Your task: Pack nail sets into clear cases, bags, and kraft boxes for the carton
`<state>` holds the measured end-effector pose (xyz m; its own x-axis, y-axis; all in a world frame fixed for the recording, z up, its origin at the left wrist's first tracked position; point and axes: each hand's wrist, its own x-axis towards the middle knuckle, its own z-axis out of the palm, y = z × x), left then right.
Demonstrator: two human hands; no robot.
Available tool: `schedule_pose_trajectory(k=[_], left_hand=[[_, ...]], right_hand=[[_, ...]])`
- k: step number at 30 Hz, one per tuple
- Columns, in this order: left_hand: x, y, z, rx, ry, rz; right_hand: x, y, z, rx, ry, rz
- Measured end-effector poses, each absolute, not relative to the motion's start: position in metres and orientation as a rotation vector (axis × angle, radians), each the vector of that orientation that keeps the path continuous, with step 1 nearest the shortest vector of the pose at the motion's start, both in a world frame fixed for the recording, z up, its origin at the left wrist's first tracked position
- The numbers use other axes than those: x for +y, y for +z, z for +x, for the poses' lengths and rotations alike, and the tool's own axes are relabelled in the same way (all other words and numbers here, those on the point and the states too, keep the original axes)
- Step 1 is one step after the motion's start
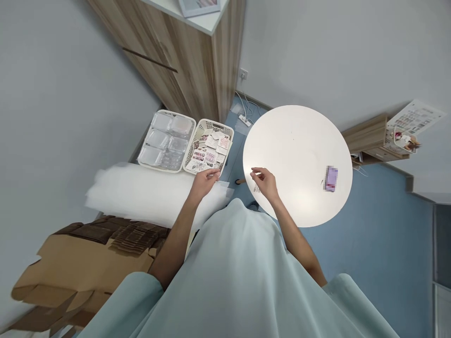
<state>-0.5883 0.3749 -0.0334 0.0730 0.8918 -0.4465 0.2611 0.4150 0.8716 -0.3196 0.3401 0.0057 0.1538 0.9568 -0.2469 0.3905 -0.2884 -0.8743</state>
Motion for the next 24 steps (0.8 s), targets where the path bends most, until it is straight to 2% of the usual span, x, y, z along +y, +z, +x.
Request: schedule_pose_trajectory(k=[8, 15, 24], left_hand=[[0.411, -0.022, -0.677, 1.795, 0.76, 1.287], [0.431, -0.044, -0.742, 2.182, 0.659, 1.5], [0.444, -0.074, -0.766, 2.217, 0.508, 1.519]], right_hand=[[0.37, 0.033, -0.378, -1.442, 1.125, -1.66], [0.382, 0.037, -0.409, -1.554, 1.122, -1.598], [0.376, 0.037, -0.423, -1.545, 1.149, -1.609]])
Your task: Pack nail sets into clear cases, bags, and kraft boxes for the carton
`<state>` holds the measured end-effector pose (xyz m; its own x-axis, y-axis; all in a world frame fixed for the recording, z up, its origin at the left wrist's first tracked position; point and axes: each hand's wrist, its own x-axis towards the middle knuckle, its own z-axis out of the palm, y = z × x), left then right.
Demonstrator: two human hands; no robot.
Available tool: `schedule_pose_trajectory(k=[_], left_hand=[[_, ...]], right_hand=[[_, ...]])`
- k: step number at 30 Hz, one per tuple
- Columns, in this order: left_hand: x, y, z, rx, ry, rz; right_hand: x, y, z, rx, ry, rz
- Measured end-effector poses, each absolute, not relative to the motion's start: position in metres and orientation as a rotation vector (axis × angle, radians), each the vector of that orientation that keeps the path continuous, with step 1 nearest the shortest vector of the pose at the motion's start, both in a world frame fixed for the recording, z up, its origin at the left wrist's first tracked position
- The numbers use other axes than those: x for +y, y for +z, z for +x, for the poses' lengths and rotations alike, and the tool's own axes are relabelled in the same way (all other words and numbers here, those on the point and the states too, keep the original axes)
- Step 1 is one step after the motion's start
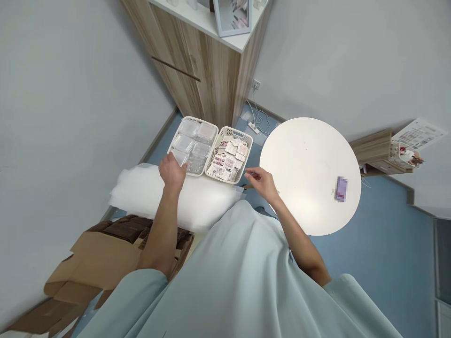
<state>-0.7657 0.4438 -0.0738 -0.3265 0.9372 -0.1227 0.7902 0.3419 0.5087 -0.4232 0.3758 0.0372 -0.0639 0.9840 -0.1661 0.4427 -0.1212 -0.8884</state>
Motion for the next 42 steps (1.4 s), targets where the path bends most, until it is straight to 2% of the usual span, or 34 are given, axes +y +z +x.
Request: schedule_pose_trajectory(k=[10, 16, 19, 24, 32, 42], left_hand=[[0.445, -0.077, -0.764, 2.278, 0.444, 1.552], [0.439, -0.058, -0.742, 2.281, 0.465, 1.505], [0.428, -0.043, -0.71, 2.106, 0.626, 1.404], [0.395, -0.022, -0.63, 1.501, 0.826, 1.062], [0.351, 0.004, -0.507, 0.975, 0.63, 0.917], [0.319, 0.007, -0.405, 0.885, 0.41, 0.942]], right_hand=[[0.368, 0.031, -0.418, -1.526, 1.141, -1.638], [0.361, 0.032, -0.408, -1.504, 1.158, -1.596], [0.356, 0.034, -0.4, -1.48, 1.173, -1.577], [0.348, 0.03, -0.378, -1.394, 1.248, -1.546], [0.304, 0.029, -0.31, -1.104, 1.516, -1.445], [0.238, 0.023, -0.21, -0.829, 1.609, -1.365]])
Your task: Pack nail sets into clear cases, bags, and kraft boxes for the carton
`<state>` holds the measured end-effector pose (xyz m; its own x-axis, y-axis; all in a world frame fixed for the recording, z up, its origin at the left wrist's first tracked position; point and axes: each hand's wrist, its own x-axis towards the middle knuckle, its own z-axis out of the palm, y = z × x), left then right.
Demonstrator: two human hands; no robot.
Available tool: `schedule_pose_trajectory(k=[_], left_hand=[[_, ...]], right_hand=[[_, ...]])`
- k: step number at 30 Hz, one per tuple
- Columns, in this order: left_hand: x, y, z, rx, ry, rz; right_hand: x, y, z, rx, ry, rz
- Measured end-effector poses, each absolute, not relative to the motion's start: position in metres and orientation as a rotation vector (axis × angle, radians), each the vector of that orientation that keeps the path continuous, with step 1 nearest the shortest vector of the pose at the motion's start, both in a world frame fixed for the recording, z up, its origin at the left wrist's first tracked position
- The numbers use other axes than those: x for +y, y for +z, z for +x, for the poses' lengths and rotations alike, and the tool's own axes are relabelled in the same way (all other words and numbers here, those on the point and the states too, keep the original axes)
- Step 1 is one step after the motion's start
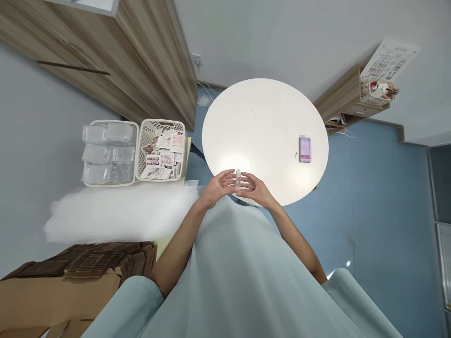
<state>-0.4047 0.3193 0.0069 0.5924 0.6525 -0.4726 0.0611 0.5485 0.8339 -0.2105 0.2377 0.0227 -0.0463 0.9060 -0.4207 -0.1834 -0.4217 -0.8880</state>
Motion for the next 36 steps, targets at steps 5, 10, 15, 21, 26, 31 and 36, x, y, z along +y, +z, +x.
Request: schedule_pose_trajectory(k=[5, 10, 15, 21, 26, 31, 36], left_hand=[[0.307, 0.006, -0.373, 0.869, 0.331, 0.92], [0.297, 0.006, -0.349, 0.838, 0.308, 0.892], [0.287, 0.009, -0.336, 0.822, 0.264, 0.913], [0.28, 0.016, -0.331, 0.78, 0.238, 1.006], [0.277, 0.02, -0.334, 0.733, 0.214, 1.084], [0.277, 0.024, -0.338, 0.773, 0.21, 1.156], [0.28, 0.027, -0.348, 0.755, 0.174, 1.143]], right_hand=[[0.214, 0.018, -0.18, -0.802, 1.603, -1.382], [0.194, 0.012, -0.158, -0.82, 1.601, -1.377], [0.184, 0.007, -0.142, -0.838, 1.613, -1.389], [0.182, 0.014, -0.126, -0.816, 1.689, -1.331], [0.182, 0.02, -0.129, -0.811, 1.687, -1.357], [0.184, 0.021, -0.137, -0.854, 1.653, -1.401], [0.183, 0.018, -0.143, -0.91, 1.66, -1.364]])
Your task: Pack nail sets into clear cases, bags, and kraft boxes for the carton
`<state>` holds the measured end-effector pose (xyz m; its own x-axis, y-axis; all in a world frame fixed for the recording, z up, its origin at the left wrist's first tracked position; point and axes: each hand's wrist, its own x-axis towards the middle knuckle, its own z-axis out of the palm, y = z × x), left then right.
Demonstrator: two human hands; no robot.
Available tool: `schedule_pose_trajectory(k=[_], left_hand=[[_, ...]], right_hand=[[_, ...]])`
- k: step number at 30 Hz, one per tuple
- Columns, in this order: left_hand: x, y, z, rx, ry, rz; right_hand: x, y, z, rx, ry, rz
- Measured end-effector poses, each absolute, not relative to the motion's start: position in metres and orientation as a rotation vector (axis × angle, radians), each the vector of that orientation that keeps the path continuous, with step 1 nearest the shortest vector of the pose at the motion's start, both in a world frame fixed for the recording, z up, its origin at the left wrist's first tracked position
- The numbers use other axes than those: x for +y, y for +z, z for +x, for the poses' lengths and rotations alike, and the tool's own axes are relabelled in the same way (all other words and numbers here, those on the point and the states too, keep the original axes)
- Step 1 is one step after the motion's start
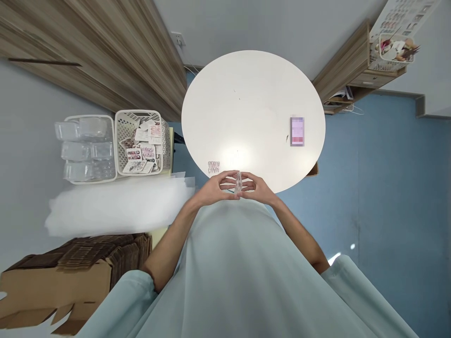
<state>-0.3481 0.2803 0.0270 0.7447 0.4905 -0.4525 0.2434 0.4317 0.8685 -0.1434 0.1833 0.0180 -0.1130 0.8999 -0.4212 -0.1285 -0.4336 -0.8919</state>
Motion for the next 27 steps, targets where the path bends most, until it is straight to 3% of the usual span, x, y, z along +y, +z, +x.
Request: schedule_pose_trajectory(k=[12, 27], left_hand=[[0.283, 0.021, -0.362, 0.752, 0.321, 1.063], [0.271, 0.021, -0.348, 0.993, 0.507, 0.723]], right_hand=[[0.186, 0.015, -0.158, -0.879, 1.567, -1.319], [0.203, 0.025, -0.17, -0.85, 1.189, -1.527]])
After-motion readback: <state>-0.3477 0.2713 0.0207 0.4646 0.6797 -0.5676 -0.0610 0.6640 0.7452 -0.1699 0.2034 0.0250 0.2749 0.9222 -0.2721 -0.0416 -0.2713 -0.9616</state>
